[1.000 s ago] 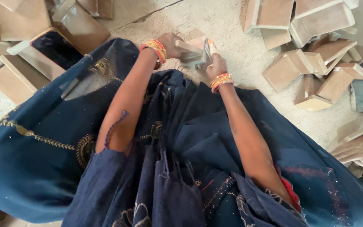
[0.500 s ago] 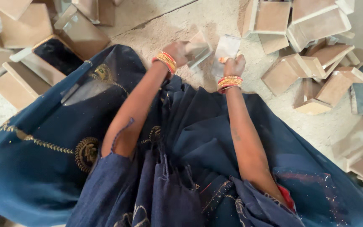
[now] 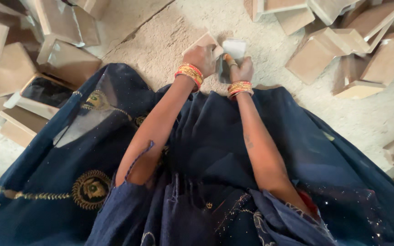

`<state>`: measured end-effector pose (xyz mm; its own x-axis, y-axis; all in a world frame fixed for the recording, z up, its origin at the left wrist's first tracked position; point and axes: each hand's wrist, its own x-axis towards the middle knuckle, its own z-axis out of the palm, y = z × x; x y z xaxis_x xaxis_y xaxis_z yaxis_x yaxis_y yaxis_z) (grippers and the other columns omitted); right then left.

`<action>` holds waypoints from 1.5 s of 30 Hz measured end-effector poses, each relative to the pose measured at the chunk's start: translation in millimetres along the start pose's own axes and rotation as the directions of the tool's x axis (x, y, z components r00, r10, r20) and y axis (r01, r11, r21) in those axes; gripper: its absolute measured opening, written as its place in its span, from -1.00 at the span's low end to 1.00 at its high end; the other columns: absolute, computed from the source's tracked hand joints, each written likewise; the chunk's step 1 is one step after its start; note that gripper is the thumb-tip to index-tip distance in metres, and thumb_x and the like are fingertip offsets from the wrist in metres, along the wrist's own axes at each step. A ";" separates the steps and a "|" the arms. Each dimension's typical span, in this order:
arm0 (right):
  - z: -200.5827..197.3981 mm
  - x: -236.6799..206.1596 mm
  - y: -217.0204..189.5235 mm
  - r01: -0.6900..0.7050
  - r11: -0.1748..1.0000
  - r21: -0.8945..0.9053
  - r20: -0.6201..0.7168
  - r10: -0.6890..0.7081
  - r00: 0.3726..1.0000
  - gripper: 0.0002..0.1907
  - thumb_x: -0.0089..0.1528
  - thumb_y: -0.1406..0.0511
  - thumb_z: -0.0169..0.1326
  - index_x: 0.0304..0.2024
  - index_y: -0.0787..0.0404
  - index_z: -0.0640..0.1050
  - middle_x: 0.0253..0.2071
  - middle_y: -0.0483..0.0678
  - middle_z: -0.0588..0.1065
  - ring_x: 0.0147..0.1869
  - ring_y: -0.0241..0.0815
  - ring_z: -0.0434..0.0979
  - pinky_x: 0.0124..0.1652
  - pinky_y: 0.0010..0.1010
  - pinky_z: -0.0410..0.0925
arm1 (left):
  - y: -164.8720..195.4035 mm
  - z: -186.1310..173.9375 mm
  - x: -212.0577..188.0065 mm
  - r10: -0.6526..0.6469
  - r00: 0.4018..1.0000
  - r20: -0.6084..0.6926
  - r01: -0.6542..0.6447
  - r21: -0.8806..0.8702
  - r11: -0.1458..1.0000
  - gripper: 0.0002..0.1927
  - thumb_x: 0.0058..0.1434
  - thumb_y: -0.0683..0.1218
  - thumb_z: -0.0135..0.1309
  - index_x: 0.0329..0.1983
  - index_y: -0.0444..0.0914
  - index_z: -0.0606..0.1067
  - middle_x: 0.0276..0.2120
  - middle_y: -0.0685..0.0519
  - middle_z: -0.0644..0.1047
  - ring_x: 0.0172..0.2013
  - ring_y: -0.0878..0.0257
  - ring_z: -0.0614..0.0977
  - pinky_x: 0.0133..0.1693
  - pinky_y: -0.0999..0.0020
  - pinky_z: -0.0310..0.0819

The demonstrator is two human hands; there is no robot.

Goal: The person sits on the floor and sands small wooden blocks using a sanding block. They hold each block with one hand and rub the sanding block over its surfaces with the other hand, then place the finished block into a pile.

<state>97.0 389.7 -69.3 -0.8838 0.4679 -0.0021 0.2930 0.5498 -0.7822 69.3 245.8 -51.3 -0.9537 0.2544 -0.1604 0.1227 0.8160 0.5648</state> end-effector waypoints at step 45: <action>2.3 -3.2 26.7 0.720 0.640 -0.268 0.376 -0.618 0.690 -0.58 -0.09 0.42 0.09 -0.14 0.29 0.60 -0.20 0.18 0.55 -0.08 0.31 0.49 -0.03 0.06 0.37 | -37.5 41.6 -39.3 0.053 0.974 -0.219 -0.059 -0.021 0.998 -0.54 0.09 0.03 0.21 0.08 -0.13 0.57 -0.32 -0.16 0.65 -0.33 -0.17 0.68 -0.26 -0.06 0.59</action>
<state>106.8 401.3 -91.5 -0.9283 -0.2771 0.2478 -0.3505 0.8745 -0.3354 113.5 226.8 -99.9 -0.9828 0.1775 0.0509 0.1730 0.7887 0.5900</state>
